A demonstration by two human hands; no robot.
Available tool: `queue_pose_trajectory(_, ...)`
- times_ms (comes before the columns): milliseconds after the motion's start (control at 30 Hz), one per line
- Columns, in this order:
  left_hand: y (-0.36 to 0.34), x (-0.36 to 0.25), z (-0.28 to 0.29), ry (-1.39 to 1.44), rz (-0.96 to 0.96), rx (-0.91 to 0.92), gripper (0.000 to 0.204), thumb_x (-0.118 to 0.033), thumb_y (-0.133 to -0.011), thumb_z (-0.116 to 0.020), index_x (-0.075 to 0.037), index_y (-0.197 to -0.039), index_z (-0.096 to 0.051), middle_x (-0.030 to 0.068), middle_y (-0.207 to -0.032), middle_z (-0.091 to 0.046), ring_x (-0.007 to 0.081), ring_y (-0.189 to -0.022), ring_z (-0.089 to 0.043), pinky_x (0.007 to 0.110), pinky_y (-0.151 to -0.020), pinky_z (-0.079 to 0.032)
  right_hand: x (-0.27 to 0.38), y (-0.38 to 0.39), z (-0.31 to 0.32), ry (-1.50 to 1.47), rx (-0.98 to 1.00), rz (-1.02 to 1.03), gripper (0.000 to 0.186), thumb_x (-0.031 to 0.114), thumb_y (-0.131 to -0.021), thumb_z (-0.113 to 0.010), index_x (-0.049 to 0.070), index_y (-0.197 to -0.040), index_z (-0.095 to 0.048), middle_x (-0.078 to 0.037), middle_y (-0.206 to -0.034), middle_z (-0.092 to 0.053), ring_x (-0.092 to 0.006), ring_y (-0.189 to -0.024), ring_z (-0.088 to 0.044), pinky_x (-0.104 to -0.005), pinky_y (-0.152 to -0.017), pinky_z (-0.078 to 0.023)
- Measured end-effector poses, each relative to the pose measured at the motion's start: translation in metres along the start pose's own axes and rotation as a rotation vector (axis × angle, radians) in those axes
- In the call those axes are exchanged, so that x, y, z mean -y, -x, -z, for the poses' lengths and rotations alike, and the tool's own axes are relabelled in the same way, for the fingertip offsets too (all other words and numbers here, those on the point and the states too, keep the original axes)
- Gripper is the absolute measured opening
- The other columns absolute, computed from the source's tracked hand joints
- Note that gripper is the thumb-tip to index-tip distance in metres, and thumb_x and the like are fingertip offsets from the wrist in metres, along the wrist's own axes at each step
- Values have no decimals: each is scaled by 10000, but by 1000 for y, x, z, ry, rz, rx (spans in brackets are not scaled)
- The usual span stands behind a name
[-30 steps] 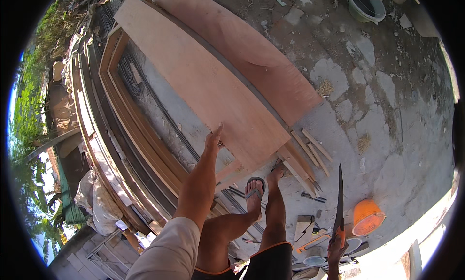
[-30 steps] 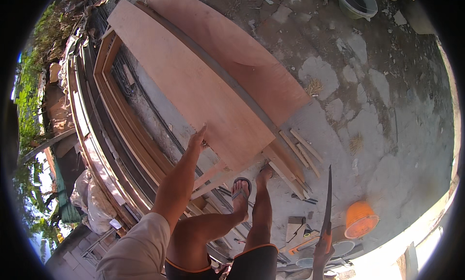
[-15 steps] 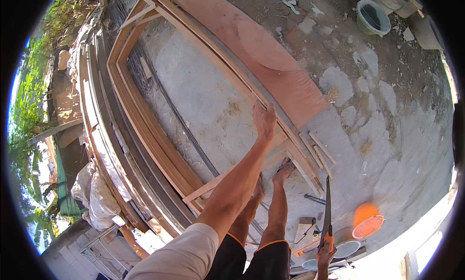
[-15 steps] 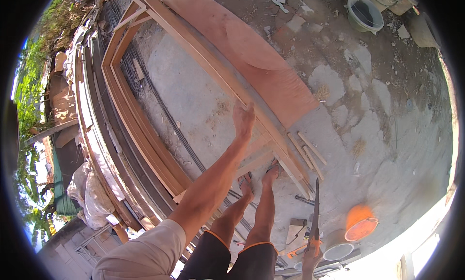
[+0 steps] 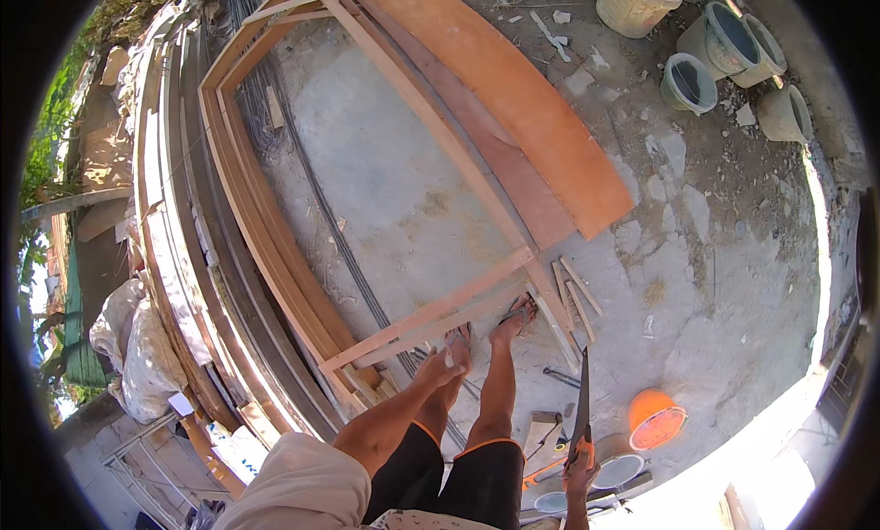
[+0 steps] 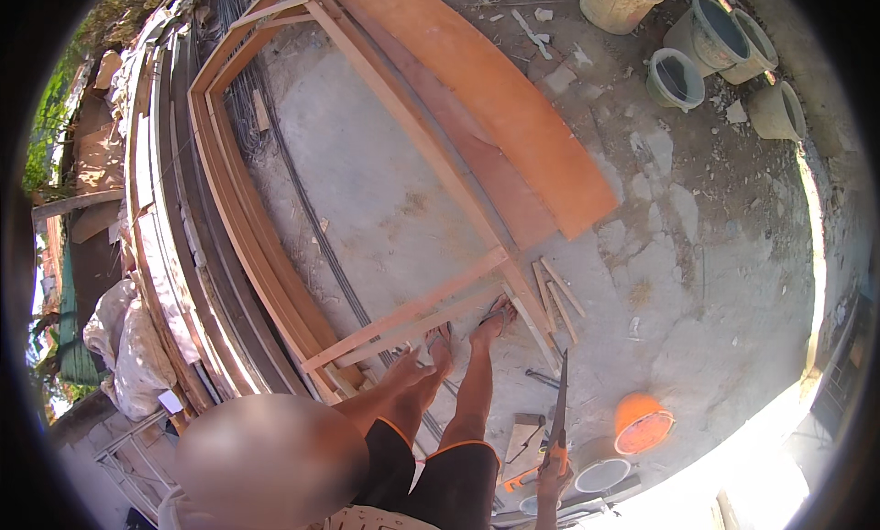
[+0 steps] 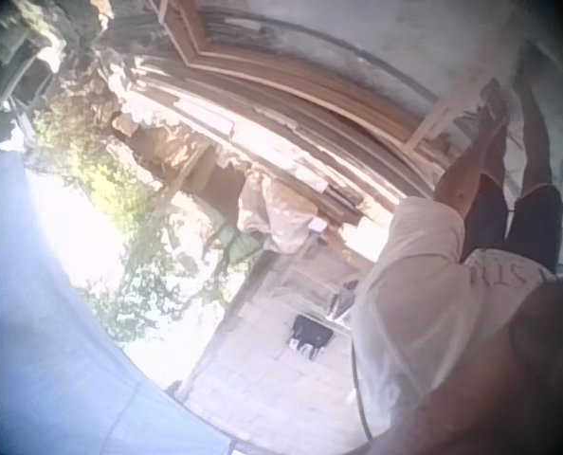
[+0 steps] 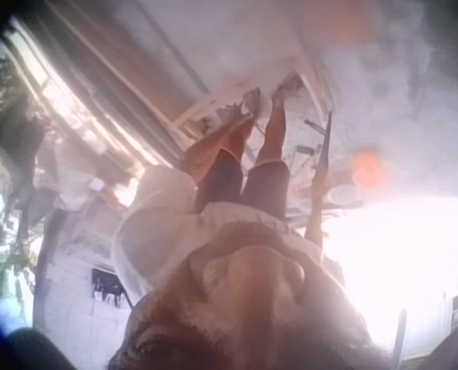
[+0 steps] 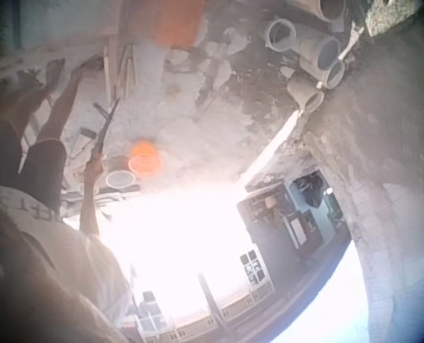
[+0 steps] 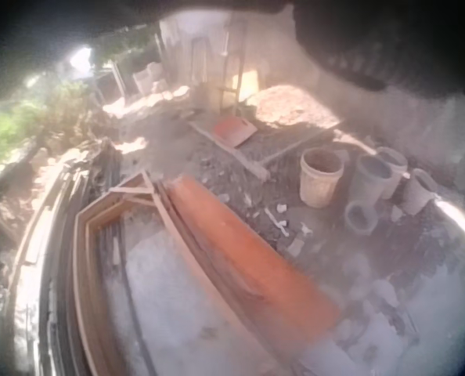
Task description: The person uses a hand saw to cut a large sheet of plywood into two pieces. After completing the cut, they pick up a hammer and a nail and drive the nail into a small piece of wood on the floor.
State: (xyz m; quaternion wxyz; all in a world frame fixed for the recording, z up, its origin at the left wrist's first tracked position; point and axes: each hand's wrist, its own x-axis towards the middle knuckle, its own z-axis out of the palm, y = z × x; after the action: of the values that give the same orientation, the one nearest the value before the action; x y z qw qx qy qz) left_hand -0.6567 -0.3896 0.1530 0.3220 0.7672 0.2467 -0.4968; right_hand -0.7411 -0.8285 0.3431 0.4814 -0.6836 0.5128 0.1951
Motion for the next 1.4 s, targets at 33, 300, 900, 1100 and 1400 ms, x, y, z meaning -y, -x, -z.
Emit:
queue_pose_trajectory(33, 30, 46, 18, 17, 41, -7, 1067, -613, -816, -794, 35, -1584, -436, 360, -1590, -443, 455, -1510, -423, 493, -1239, -360, -3, 11, 4, 144, 9, 28, 483, 419, -1035, -576, 76, -697, -541, -27, -515, -479, -143, -397, -490, -312, -381, -363)
queue_pose_trajectory(300, 221, 272, 120, 64, 333, -227, 953, -573, -867, -797, 83, -1504, -527, 307, -1404, -654, 420, -1347, -618, 460, -1139, -474, -47, 28, 35, 334, 96, 162, 465, 447, -1032, -543, 94, -732, -505, -42, -512, -466, -163, -391, -480, -325, -377, -367)
queue_pose_trajectory(900, 465, 90, -108, 1118, 418, -199, 750, -641, -1020, -590, 34, -1327, -700, 211, -1201, -740, 267, -1157, -691, 410, -1030, -517, 168, 64, 7, 829, 465, -283, 373, 394, -962, -548, 70, -778, -566, -72, -581, -535, -210, -440, -517, -381, -426, -425)
queue_pose_trajectory(1100, 487, 31, -141, 1152, 347, -380, 736, -606, -991, -640, 15, -1384, -668, 278, -1314, -696, 393, -1244, -665, 446, -1084, -498, 240, 62, -15, 1139, 525, -48, 398, 391, -953, -545, 55, -741, -569, -76, -547, -530, -211, -408, -506, -388, -397, -407)
queue_pose_trajectory(1400, 524, 10, -237, 1139, 375, -795, 435, -331, -965, -725, -9, -1257, -745, 238, -1354, -694, 401, -1243, -668, 450, -1089, -509, 234, 64, -14, 1433, 608, 60, 435, 396, -981, -572, 63, -701, -557, -60, -504, -494, -204, -381, -505, -388, -373, -411)
